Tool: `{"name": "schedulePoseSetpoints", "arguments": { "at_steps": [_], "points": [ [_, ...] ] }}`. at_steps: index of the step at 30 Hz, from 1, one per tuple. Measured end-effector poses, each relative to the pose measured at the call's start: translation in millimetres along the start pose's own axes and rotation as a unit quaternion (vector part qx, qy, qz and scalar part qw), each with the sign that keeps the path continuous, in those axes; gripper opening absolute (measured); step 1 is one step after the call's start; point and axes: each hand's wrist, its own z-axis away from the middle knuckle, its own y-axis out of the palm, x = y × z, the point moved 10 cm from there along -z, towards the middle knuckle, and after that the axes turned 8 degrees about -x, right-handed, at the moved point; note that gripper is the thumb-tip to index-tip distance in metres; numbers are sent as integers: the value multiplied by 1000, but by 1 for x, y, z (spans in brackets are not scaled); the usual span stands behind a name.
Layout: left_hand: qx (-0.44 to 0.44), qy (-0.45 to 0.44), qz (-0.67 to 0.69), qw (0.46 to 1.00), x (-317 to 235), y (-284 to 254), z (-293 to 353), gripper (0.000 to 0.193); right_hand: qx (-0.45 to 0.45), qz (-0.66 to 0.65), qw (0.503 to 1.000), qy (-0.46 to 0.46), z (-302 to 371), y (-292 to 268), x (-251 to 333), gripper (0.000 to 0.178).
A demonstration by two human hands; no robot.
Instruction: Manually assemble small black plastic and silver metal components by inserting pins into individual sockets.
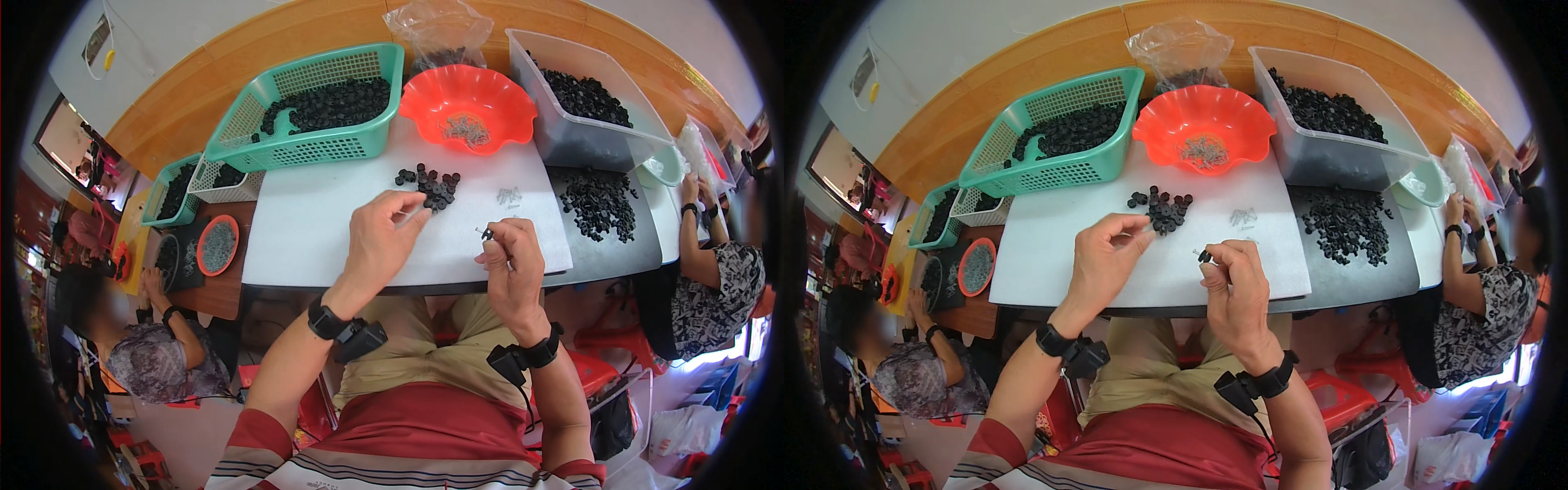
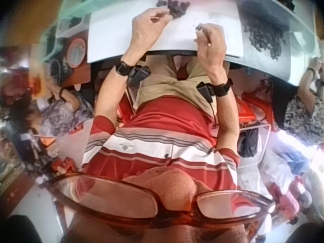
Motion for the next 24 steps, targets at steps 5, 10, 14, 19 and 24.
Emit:
{"name": "schedulePoseSetpoints", "arguments": {
  "at_steps": [5,10,14,19,24],
  "points": [
    [-28,132,-160,978,-3,-7,-19,25,-7,-47,999,26,2,0,-10,17],
    [-10,151,-194,969,-4,1,-23,24,-1,-61,997,44,2,0,-14,16],
    [-13,204,-219,954,-11,3,-22,22,3,-66,997,52,1,0,-13,16],
    [-24,179,-186,966,-12,-5,-26,21,3,-69,996,53,0,0,-12,16],
    [-31,204,-182,961,-16,-11,-40,20,1,-73,996,54,0,0,-13,14]
  ]
}}
